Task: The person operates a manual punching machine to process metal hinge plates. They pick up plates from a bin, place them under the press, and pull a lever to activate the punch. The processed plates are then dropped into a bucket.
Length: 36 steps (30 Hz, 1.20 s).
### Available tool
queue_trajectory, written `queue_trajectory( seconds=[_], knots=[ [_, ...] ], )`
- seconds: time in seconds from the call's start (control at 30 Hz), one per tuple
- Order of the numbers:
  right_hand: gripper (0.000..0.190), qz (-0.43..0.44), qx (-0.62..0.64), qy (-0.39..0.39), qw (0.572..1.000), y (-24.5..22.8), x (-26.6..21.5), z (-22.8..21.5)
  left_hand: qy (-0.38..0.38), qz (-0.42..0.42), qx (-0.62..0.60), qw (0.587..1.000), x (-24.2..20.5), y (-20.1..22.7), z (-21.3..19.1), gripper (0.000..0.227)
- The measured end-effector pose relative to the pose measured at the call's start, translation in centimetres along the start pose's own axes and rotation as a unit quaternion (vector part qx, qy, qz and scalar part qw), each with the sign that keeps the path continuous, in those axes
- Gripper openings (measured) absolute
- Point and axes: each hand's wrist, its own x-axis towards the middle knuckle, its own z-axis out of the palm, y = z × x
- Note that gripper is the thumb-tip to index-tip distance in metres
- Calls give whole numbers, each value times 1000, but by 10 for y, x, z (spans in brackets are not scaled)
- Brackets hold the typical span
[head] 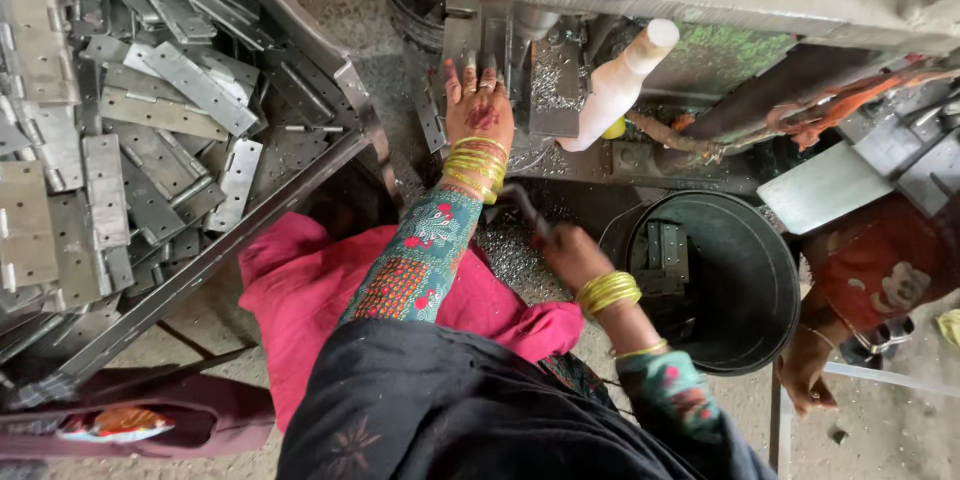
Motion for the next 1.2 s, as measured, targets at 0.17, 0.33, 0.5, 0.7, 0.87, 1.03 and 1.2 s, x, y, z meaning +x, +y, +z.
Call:
queue_trajectory(
  seconds=[0.17, 0.33, 0.5, 0.7, 0.87, 1.03, 1.2],
  knots=[
    [38, -28, 7, 86, 996, -17, -8, 13, 15, 6, 36, 999, 9, 2, -9, 41],
    [38, -5, -7, 17, 1000, -17, -12, -6, -82, -2, 92, 992, 19, -3, -8, 40],
    [19, -26, 25, -2, 999, -21, -4, -9, -27, -8, 86, 996, 43, -9, 4, 42],
    [23, -10, 41, 20, 999, -13, -14, -3, 22, -17, 26, 999, 44, -6, 15, 43],
    [23, -1, 66, 39, 997, -13, -5, 2, -70, -22, 102, 992, 46, -7, -5, 46],
    [29, 16, 8, 38, 999, -35, -20, 18, -91, -16, 107, 990, 44, -9, -13, 49],
    [36, 15, -81, 190, 978, -83, -39, -36, -20, -1, 146, 989, 41, -13, 9, 46]
  ],
)
